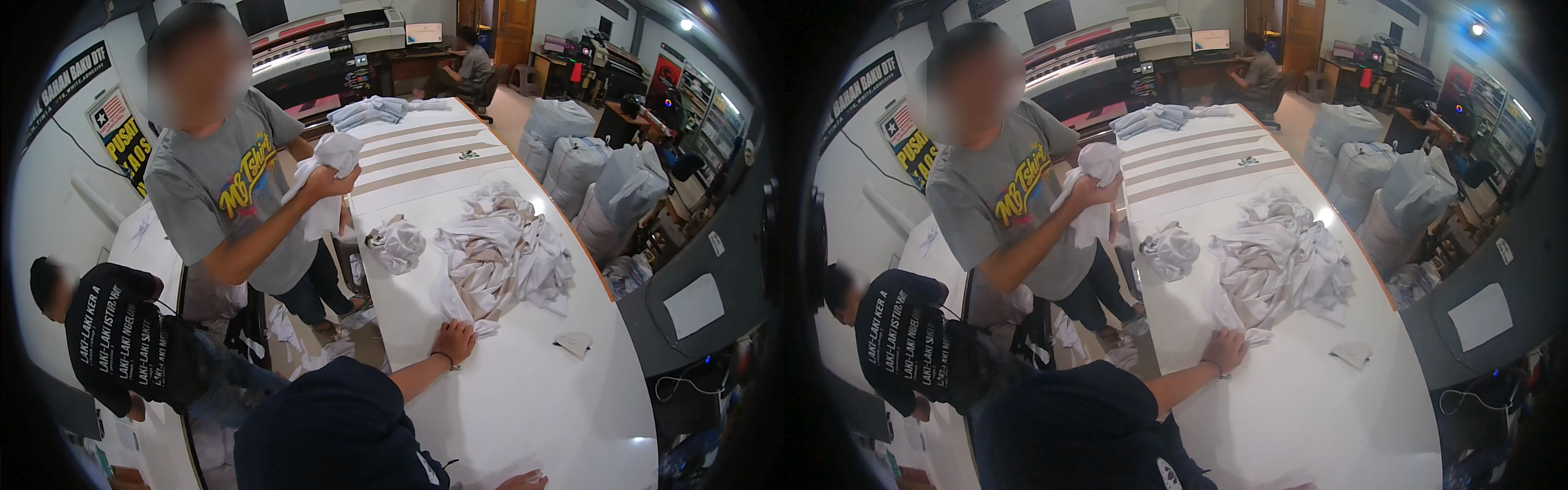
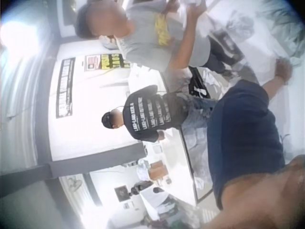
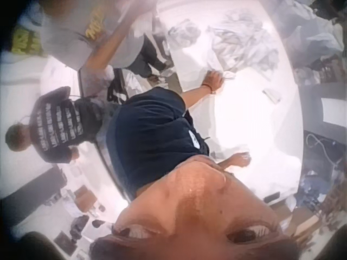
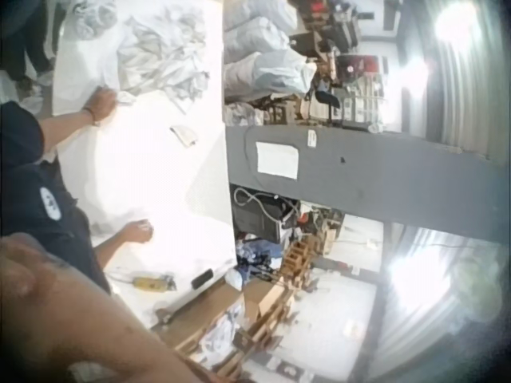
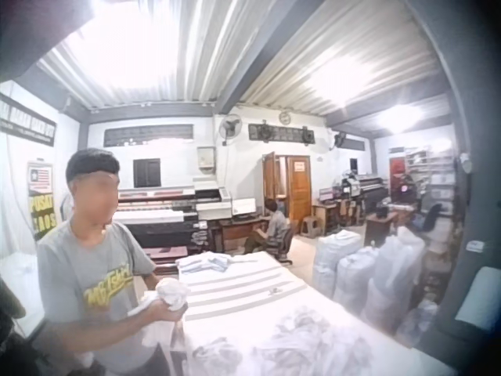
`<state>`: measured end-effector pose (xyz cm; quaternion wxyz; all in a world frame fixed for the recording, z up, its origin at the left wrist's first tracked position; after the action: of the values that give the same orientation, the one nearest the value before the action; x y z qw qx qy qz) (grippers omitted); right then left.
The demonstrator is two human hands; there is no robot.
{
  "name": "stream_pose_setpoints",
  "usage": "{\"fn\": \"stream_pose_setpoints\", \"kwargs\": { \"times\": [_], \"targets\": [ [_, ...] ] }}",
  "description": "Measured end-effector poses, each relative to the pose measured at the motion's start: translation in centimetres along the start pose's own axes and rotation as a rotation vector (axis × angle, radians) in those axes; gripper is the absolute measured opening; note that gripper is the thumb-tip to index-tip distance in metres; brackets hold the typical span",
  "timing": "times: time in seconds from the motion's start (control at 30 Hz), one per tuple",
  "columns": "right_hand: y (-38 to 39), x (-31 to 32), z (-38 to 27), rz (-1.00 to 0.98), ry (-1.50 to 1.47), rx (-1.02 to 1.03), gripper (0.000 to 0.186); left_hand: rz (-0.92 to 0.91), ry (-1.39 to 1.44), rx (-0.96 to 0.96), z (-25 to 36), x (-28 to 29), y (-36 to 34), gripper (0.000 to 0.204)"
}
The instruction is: The person lays a white striped t-shirt on a table, places a template on it, and uses a yellow electric cutter to cut along the template's edge. They remove the template and repeat the process on another t-shirt, handling the fabric and tools throughout.
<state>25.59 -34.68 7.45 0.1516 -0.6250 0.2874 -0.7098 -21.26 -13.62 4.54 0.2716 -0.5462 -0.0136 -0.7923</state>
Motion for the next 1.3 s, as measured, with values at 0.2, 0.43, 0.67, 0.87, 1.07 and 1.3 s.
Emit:
{"fn": "stream_pose_setpoints", "kwargs": {
  "times": [0.2, 0.43, 0.67, 0.87, 1.07, 1.3],
  "targets": [
    [0.2, -0.1, 0.5, -0.048, -0.070, -0.134, 0.031, 0.023, -0.006, -0.013, -0.2, 0.1, 0.2, 0.022],
    [0.8, -0.5, 0.3, -0.004, 0.043, 0.006, 0.024, -0.010, 0.018, -0.010, -0.4, -0.6, 0.0, 0.023],
    [0.3, 0.2, 0.1, -0.009, 0.037, -0.013, 0.019, 0.046, 0.013, -0.020, -0.2, 0.2, 0.1, 0.023],
    [0.9, 0.3, 0.4, 0.049, 0.078, 0.035, 0.021, 0.012, -0.006, -0.016, -0.1, 1.1, 0.3, 0.024],
    [0.9, 0.2, 0.6, 0.028, 0.042, -0.001, 0.024, 0.006, -0.012, -0.014, 0.1, 1.3, 0.2, 0.024],
    [1.1, 0.1, 0.8, -0.001, -0.002, -0.042, 0.027, -0.064, -0.063, 0.009, -0.1, 0.6, 0.2, 0.026]
  ]
}}
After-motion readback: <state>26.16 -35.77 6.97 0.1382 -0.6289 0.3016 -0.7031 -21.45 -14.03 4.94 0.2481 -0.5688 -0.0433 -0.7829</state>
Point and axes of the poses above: each hand's wrist, its own y-axis away from the middle knuckle, its own x-axis out of the back of the hand, z = x × y, the point moved 10 cm from there along -y, towards the middle knuckle, and after that the axes turned 15 degrees about x, right-handed, at the moved point
